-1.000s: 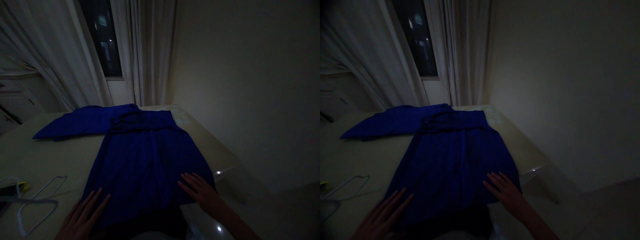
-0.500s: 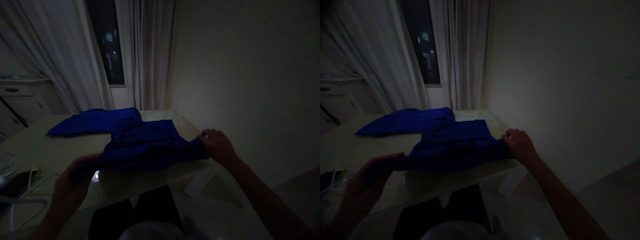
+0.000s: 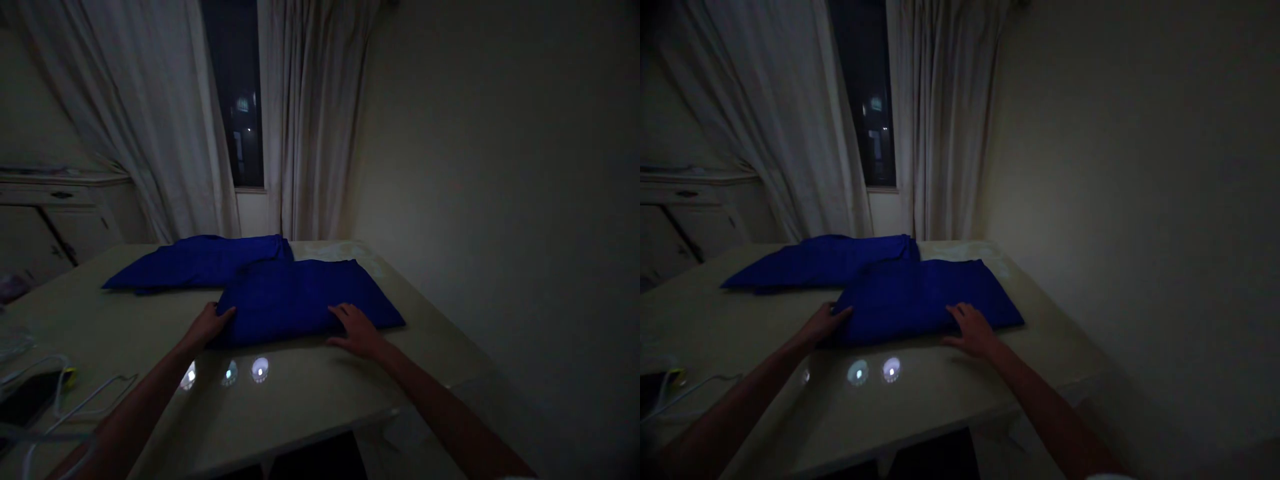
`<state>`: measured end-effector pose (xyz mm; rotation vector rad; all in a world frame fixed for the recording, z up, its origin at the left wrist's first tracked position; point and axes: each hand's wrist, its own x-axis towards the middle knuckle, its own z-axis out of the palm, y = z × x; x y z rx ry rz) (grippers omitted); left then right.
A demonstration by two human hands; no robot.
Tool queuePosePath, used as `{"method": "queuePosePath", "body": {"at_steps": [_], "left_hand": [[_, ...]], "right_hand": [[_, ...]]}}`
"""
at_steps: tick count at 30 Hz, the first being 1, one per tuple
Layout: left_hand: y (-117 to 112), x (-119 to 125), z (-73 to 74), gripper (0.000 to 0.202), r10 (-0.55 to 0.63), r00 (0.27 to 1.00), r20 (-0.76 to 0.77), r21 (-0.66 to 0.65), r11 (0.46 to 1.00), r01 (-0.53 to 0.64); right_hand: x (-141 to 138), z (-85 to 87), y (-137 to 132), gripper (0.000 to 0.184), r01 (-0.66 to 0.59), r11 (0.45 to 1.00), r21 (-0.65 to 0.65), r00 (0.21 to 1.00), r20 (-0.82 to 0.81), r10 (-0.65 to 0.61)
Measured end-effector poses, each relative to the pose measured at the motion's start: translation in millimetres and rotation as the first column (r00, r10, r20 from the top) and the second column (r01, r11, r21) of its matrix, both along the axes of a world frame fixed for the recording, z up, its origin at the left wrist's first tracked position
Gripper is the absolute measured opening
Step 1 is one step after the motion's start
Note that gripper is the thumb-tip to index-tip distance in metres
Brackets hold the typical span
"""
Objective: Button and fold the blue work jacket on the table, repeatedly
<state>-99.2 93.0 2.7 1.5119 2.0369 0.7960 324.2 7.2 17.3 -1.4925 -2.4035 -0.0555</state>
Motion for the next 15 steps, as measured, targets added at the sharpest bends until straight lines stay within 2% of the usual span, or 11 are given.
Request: {"method": "queuePosePath", "body": {"at_steps": [2,4,6,7,8,9,10,12,13,14,15], "left_hand": [[-6,5,0.6,0.056,0.02,0.983,0.183,-0.11,0.994,0.0],[-21,22,8.1,0.047,0.031,0.937,0.347,-0.166,0.986,0.029],[-52,48,13.1,0.045,-0.035,0.85,0.526,-0.165,0.976,0.143],[-72,61,13.1,0.048,-0.139,0.773,0.619,-0.119,0.956,0.268],[-95,73,11.6,0.054,-0.273,0.662,0.698,-0.052,0.903,0.427],[-118,84,9.2,0.059,-0.389,0.544,0.743,-0.02,0.799,0.6],[-139,92,6.7,0.066,-0.474,0.416,0.776,-0.038,0.624,0.781],[-169,102,4.5,0.068,-0.581,0.296,0.758,-0.095,0.351,0.932],[-175,104,5.5,0.063,-0.611,0.283,0.739,-0.123,0.29,0.949],[-175,105,7.8,0.057,-0.635,0.302,0.711,-0.134,0.3,0.945],[-170,106,10.9,0.05,-0.651,0.342,0.678,-0.126,0.356,0.926]], "right_hand": [[1,-17.9,-7,0.049,-0.008,1.0,-0.02,0.995,0.104,0.01],[13,-21.1,-2,0.034,0.033,0.999,-0.018,0.985,0.172,-0.029],[40,-13.9,12,0.037,0.095,0.995,0.003,0.978,0.185,-0.094],[58,-8.0,20,0.037,0.156,0.987,0.038,0.974,0.159,-0.16],[77,-1.4,27,0.038,0.23,0.97,0.08,0.963,0.126,-0.239],[96,5.1,33,0.039,0.328,0.935,0.137,0.939,0.064,-0.339],[112,10.8,36,0.042,0.402,0.897,0.183,0.911,0.012,-0.411],[124,17.1,34,0.044,0.483,0.847,0.222,0.875,-0.106,-0.472],[119,16.6,27,0.044,0.475,0.854,0.215,0.88,-0.14,-0.454],[106,13.2,16,0.042,0.449,0.872,0.196,0.891,-0.17,-0.421],[86,7.0,3,0.041,0.408,0.898,0.162,0.907,-0.184,-0.379]]}}
